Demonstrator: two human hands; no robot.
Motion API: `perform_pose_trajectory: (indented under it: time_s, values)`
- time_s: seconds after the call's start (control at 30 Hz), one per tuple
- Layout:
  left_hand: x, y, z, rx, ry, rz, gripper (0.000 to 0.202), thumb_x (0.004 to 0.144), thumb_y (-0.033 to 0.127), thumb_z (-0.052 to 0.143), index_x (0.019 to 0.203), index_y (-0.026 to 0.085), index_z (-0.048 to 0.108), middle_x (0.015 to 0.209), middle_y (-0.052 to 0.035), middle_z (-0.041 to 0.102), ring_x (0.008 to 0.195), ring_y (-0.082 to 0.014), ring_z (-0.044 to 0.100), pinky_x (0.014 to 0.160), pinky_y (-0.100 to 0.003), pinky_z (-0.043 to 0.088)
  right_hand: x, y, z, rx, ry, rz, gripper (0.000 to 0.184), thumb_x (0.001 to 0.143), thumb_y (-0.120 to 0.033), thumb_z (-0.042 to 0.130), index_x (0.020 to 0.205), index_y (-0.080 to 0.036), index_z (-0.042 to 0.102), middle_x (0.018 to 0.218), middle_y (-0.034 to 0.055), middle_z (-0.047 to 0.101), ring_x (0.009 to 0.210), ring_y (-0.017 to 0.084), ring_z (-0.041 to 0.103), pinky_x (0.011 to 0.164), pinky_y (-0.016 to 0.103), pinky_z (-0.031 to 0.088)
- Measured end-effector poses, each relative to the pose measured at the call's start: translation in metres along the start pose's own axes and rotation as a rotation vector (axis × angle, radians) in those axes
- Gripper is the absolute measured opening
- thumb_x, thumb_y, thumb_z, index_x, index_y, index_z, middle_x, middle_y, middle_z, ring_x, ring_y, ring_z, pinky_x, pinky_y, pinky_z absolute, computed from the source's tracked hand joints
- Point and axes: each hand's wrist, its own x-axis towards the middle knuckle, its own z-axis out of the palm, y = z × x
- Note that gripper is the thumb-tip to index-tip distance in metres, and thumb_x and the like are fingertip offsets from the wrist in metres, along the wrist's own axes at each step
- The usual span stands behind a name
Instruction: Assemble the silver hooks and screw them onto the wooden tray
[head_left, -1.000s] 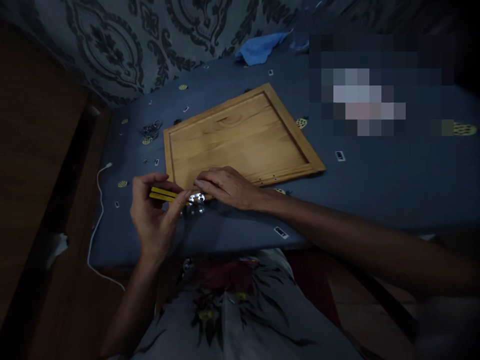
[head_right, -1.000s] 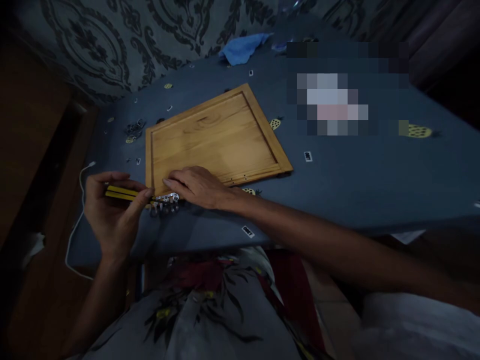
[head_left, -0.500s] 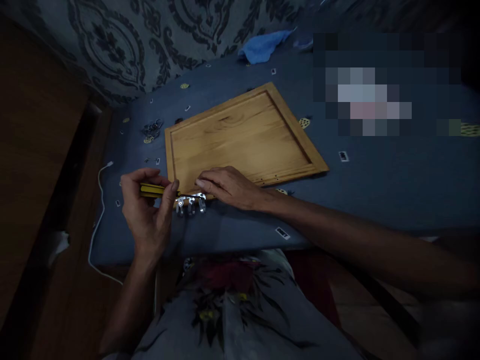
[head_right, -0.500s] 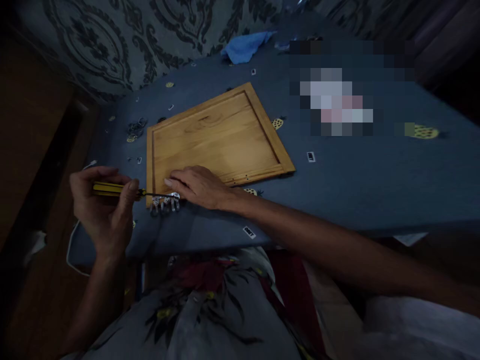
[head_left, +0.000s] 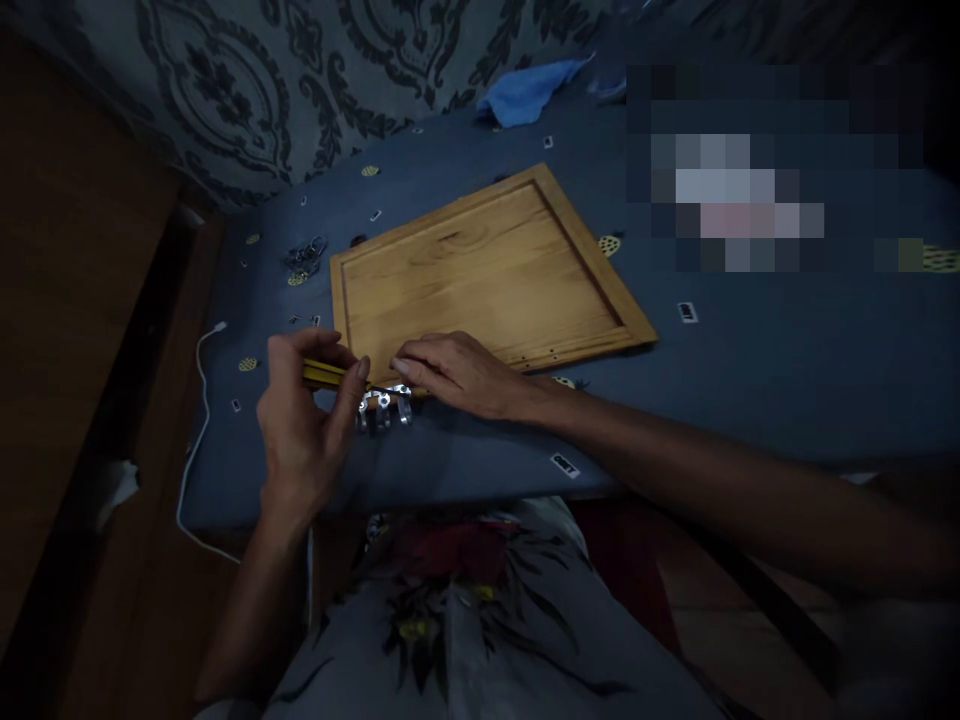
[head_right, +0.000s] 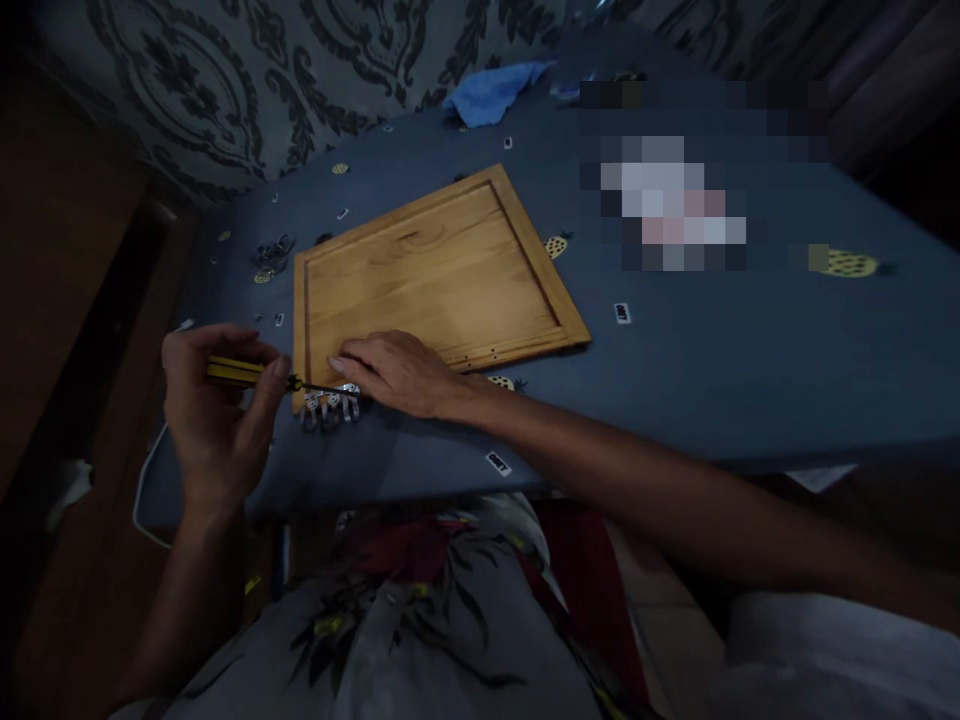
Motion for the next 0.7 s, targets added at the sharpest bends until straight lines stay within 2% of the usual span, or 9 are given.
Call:
perform_pose_trajectory:
  time_s: [0.1,0.17,0.37,0.43,0.53,0.63,0.7]
  values:
    - [0.005,0.001,-0.005,0.034,-0.106,0.011,0.029,0.092,0.031,0.071,0.115,0.023,0.055,0.091,0.0012,0.066,0.08,-0.0151,0.068,0.069,-0.027,0.052,0.0,-0.001,0.0,-0.014,-0.007,0.022,0.035,0.107,-0.034,0.04,0.084,-0.016,0.059,0.079,0.0044,0.06,0.077,0.016,0.054,0.074,0.029,0.036]
    - [0.007,0.0,-0.006,0.03,-0.132,-0.005,0.032,0.091,0.031,0.073,0.117,0.024,0.055,0.092,0.001,0.066,0.08,-0.0158,0.068,0.069,-0.028,0.051,0.0,-0.001,0.0,-0.015,-0.009,0.029,0.035,0.107,-0.034,0.039,0.084,-0.016,0.059,0.079,0.0045,0.06,0.076,0.015,0.054,0.073,0.029,0.036]
    - [0.003,-0.003,0.003,-0.143,0.023,-0.117,0.055,0.081,0.033,0.085,0.124,0.023,0.054,0.09,0.0019,0.062,0.077,-0.0166,0.066,0.07,-0.03,0.05,0.0,0.001,0.001,-0.018,-0.002,0.006,0.037,0.107,-0.036,0.038,0.083,-0.017,0.059,0.076,0.0027,0.057,0.074,0.015,0.052,0.071,0.028,0.035]
    - [0.0,0.002,0.008,-0.268,0.038,-0.163,0.049,0.086,0.032,0.081,0.125,0.023,0.052,0.09,0.0023,0.062,0.075,-0.015,0.066,0.074,-0.031,0.053,0.0,0.001,0.001,-0.018,-0.008,0.004,0.036,0.107,-0.034,0.038,0.083,-0.017,0.059,0.076,0.0028,0.058,0.074,0.015,0.052,0.071,0.028,0.035]
    - [-0.003,0.012,0.017,-0.553,0.041,-0.244,0.03,0.098,0.034,0.068,0.12,0.026,0.05,0.084,0.0037,0.06,0.072,-0.0134,0.065,0.08,-0.032,0.056,0.0,0.0,-0.001,-0.007,-0.012,0.009,0.035,0.106,-0.033,0.038,0.087,-0.016,0.062,0.08,0.0048,0.062,0.077,0.016,0.054,0.073,0.028,0.036]
    - [-0.001,0.019,0.026,-0.811,0.114,-0.306,0.027,0.095,0.036,0.072,0.11,0.027,0.052,0.073,0.0064,0.055,0.067,-0.0117,0.058,0.081,-0.032,0.057,-0.001,-0.001,-0.001,0.008,-0.012,0.02,0.037,0.107,-0.036,0.038,0.089,-0.016,0.063,0.082,0.0054,0.063,0.078,0.016,0.055,0.074,0.029,0.037]
    - [0.002,0.02,0.032,-0.928,0.167,-0.346,0.03,0.091,0.036,0.078,0.105,0.026,0.054,0.068,0.0079,0.052,0.06,-0.0097,0.051,0.074,-0.028,0.056,-0.001,-0.001,-0.002,0.002,-0.016,0.02,0.038,0.107,-0.037,0.037,0.086,-0.016,0.061,0.079,0.0045,0.061,0.076,0.016,0.054,0.073,0.029,0.037]
